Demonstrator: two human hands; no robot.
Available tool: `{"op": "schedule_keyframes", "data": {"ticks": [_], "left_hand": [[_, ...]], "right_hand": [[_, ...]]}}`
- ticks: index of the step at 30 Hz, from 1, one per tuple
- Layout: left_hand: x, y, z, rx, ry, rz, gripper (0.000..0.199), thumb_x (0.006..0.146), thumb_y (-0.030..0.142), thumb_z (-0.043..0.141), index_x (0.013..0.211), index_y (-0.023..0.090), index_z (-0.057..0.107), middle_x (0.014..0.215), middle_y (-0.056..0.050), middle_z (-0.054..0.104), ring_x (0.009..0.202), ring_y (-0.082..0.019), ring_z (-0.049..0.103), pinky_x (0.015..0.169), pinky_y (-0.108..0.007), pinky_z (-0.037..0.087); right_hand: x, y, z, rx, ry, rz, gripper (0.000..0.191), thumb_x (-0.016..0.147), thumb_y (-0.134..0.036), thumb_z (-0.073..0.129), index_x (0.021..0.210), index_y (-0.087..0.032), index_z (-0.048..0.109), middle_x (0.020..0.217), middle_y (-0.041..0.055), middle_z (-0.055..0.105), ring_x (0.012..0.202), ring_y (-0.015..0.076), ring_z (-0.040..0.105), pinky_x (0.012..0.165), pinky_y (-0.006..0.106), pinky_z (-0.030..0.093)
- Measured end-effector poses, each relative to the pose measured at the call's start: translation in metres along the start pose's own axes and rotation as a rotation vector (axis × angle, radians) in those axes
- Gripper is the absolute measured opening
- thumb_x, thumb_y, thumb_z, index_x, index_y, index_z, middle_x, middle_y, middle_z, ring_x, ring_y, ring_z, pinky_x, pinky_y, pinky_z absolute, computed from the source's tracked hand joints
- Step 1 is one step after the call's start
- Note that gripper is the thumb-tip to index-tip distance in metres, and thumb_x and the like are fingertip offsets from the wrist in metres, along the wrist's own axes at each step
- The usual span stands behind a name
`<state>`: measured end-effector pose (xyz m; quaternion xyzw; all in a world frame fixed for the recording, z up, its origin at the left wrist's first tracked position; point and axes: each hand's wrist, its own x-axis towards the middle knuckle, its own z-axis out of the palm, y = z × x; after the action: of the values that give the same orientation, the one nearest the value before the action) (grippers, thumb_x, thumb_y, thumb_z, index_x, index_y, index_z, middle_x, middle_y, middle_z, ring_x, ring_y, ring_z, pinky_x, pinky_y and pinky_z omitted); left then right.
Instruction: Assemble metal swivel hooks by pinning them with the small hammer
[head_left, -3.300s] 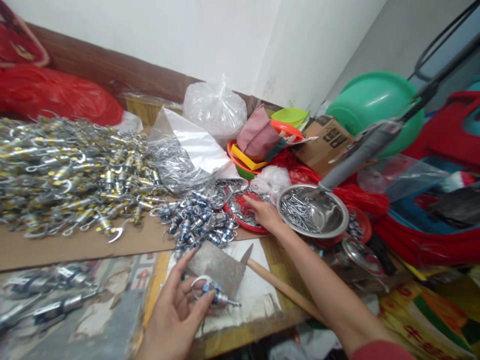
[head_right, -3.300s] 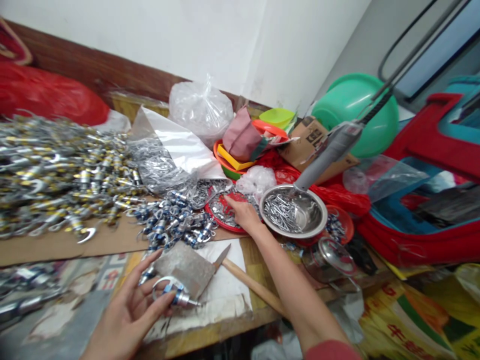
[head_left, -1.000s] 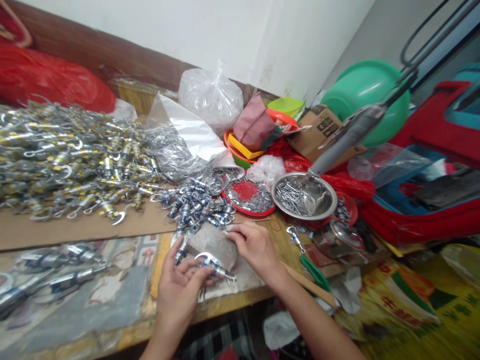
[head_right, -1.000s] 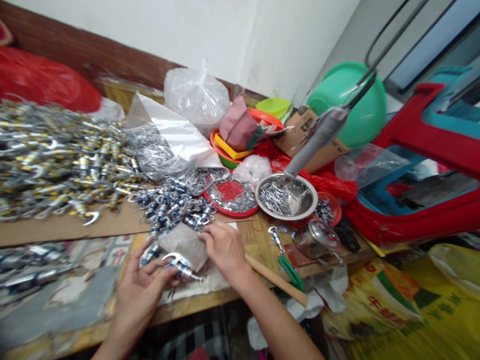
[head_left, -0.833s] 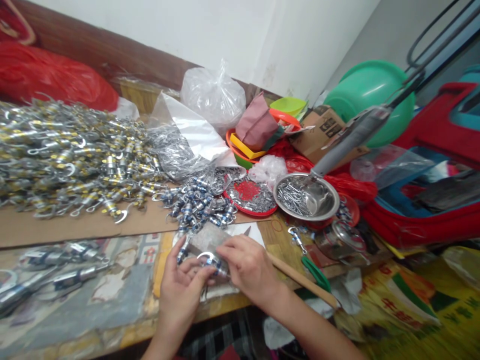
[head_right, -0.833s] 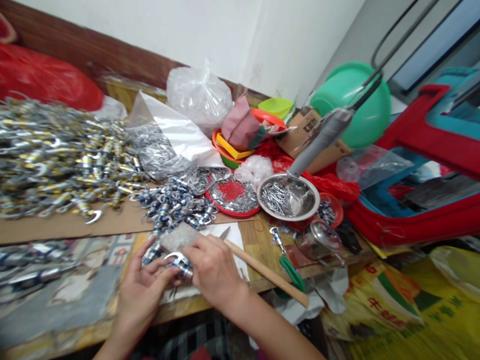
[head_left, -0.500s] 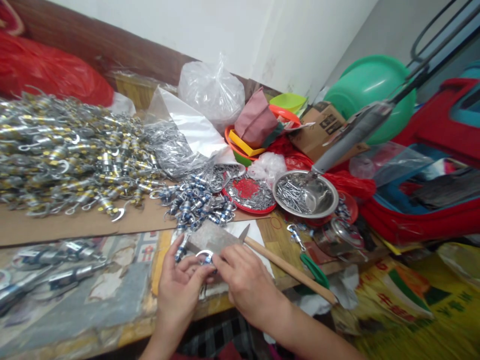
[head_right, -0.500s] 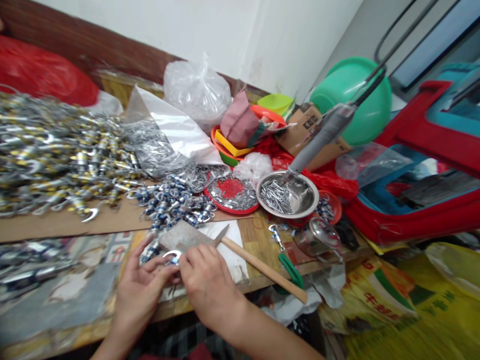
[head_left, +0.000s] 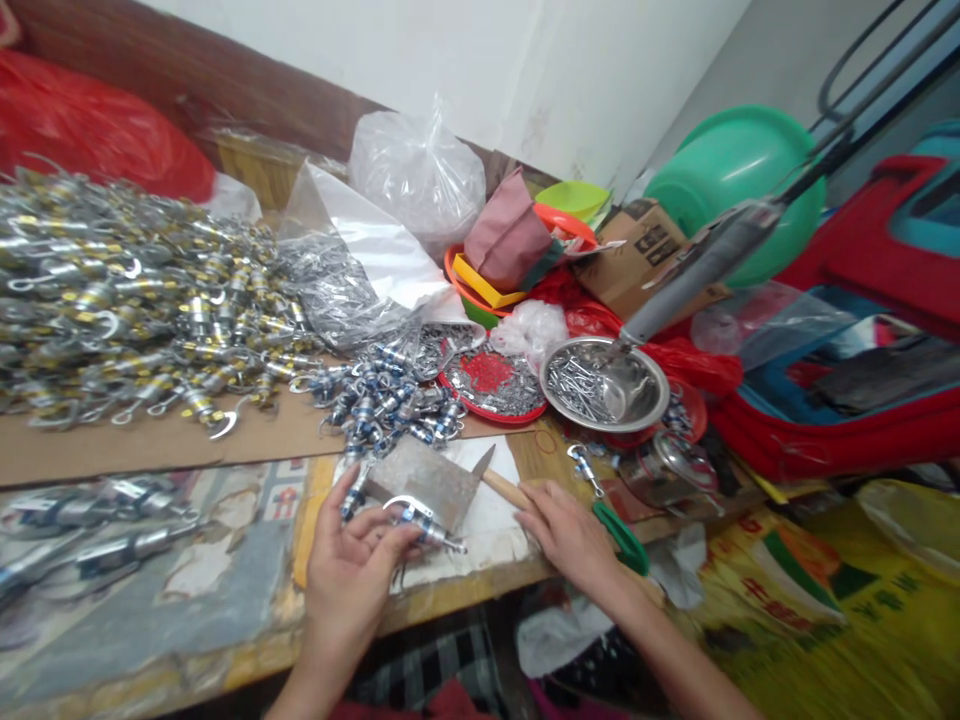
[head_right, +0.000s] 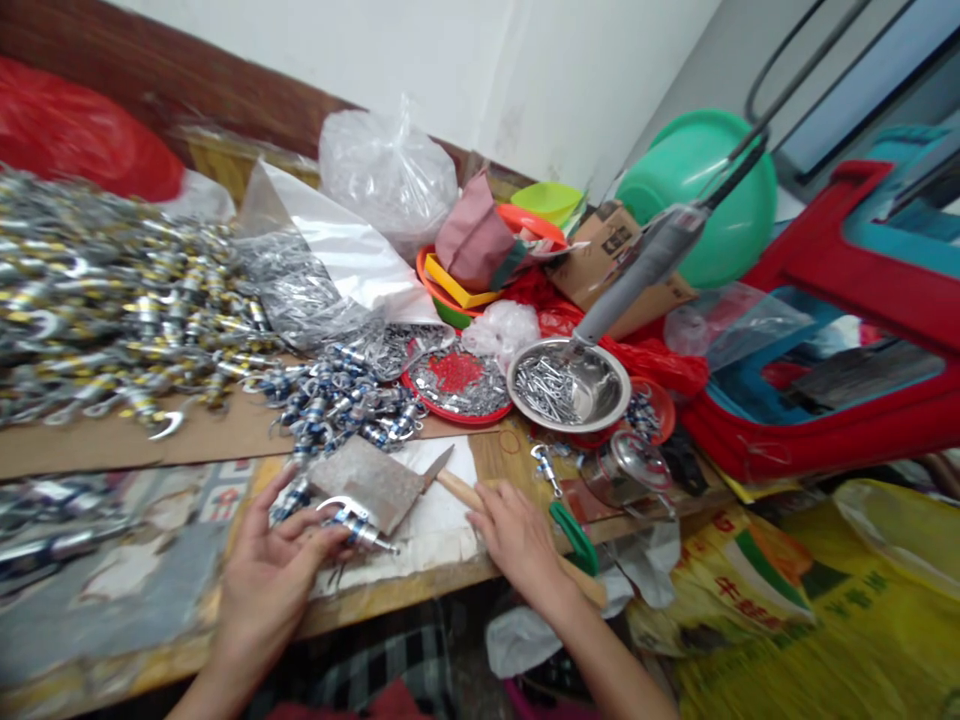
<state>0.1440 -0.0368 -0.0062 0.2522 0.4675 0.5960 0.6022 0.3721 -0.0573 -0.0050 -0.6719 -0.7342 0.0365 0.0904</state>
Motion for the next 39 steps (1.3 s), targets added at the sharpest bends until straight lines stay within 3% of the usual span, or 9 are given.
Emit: {"op": "schedule_keyframes", "data": {"ticks": [5,10,13,22,26,28,31,36,39], "left_hand": [[-0.001,0.000,0.000,0.005,0.012,0.007,0.091,0.050,0.017,0.076,0.129,0.019,0.031,0.062,0.004,0.063,0.051,-0.014,0.062,0.046,-0.025,0.056],[0.000,0.000,0.000,0.020,0.021,0.025,0.090,0.051,0.016,0.075,0.129,0.019,0.031,0.062,0.003,0.064,0.051,-0.014,0.063,0.047,-0.025,0.056],[0.000,0.001,0.001,0.023,0.021,0.031,0.090,0.051,0.015,0.075,0.129,0.019,0.031,0.061,0.003,0.065,0.051,-0.014,0.063,0.048,-0.026,0.057],[-0.003,0.003,0.002,0.020,0.031,0.021,0.091,0.049,0.017,0.076,0.129,0.022,0.032,0.059,0.005,0.063,0.050,-0.014,0.063,0.047,-0.025,0.056],[-0.001,0.004,-0.003,0.210,0.020,0.023,0.046,0.051,0.027,0.075,0.095,0.020,0.063,0.062,0.001,0.067,0.054,-0.017,0.064,0.053,-0.029,0.056],[0.002,0.005,-0.009,0.417,0.008,0.086,0.021,0.053,0.032,0.073,0.069,0.020,0.070,0.063,-0.002,0.068,0.059,-0.019,0.065,0.061,-0.032,0.055],[0.007,0.008,-0.016,0.639,-0.044,0.292,0.015,0.057,0.038,0.069,0.061,0.024,0.072,0.074,-0.005,0.069,0.076,-0.023,0.064,0.075,-0.036,0.051],[0.011,0.012,-0.018,0.772,-0.078,0.524,0.016,0.060,0.041,0.066,0.057,0.026,0.071,0.080,-0.006,0.061,0.080,-0.023,0.060,0.072,-0.035,0.048],[0.011,0.014,-0.017,0.779,-0.138,0.532,0.013,0.060,0.039,0.067,0.057,0.027,0.071,0.072,-0.004,0.063,0.071,-0.021,0.061,0.065,-0.030,0.049]], "right_hand": [[-0.005,-0.018,-0.026,0.154,0.104,0.021,0.017,0.084,-0.021,0.044,0.099,-0.018,0.052,0.088,0.0048,0.059,0.077,0.0178,0.060,0.066,0.028,0.046],[-0.009,-0.053,-0.055,0.330,0.253,-0.287,0.043,0.085,-0.011,0.043,0.125,-0.026,0.039,0.104,0.0036,0.060,0.089,0.0148,0.058,0.075,0.024,0.045],[-0.011,-0.063,-0.054,0.227,0.149,-0.365,0.050,0.084,-0.006,0.039,0.130,-0.026,0.037,0.091,0.0039,0.062,0.076,0.0155,0.059,0.065,0.026,0.046],[-0.019,-0.060,-0.035,0.282,0.069,-0.234,0.046,0.084,-0.009,0.036,0.127,-0.025,0.044,0.089,0.0042,0.064,0.077,0.0154,0.060,0.066,0.026,0.049],[-0.012,-0.030,-0.018,0.434,0.124,-0.007,0.040,0.084,-0.021,0.045,0.124,-0.022,0.048,0.111,0.0074,0.061,0.097,0.0183,0.058,0.082,0.032,0.048],[-0.004,-0.015,-0.012,0.426,0.070,0.073,0.040,0.081,-0.024,0.050,0.121,-0.019,0.051,0.112,0.0092,0.061,0.099,0.0210,0.058,0.083,0.036,0.047],[0.016,-0.007,-0.010,0.331,-0.044,0.060,0.031,0.082,-0.026,0.051,0.110,-0.018,0.060,0.094,0.0082,0.067,0.084,0.0201,0.062,0.074,0.034,0.049],[0.084,-0.012,-0.011,0.199,0.156,-0.064,0.027,0.085,-0.015,0.044,0.102,-0.018,0.064,0.101,0.0074,0.063,0.094,0.0169,0.056,0.081,0.029,0.042],[0.126,-0.009,-0.013,0.203,0.087,-0.121,0.025,0.077,-0.010,0.053,0.093,-0.022,0.068,0.094,0.0049,0.067,0.088,0.0172,0.058,0.079,0.027,0.041]]}}
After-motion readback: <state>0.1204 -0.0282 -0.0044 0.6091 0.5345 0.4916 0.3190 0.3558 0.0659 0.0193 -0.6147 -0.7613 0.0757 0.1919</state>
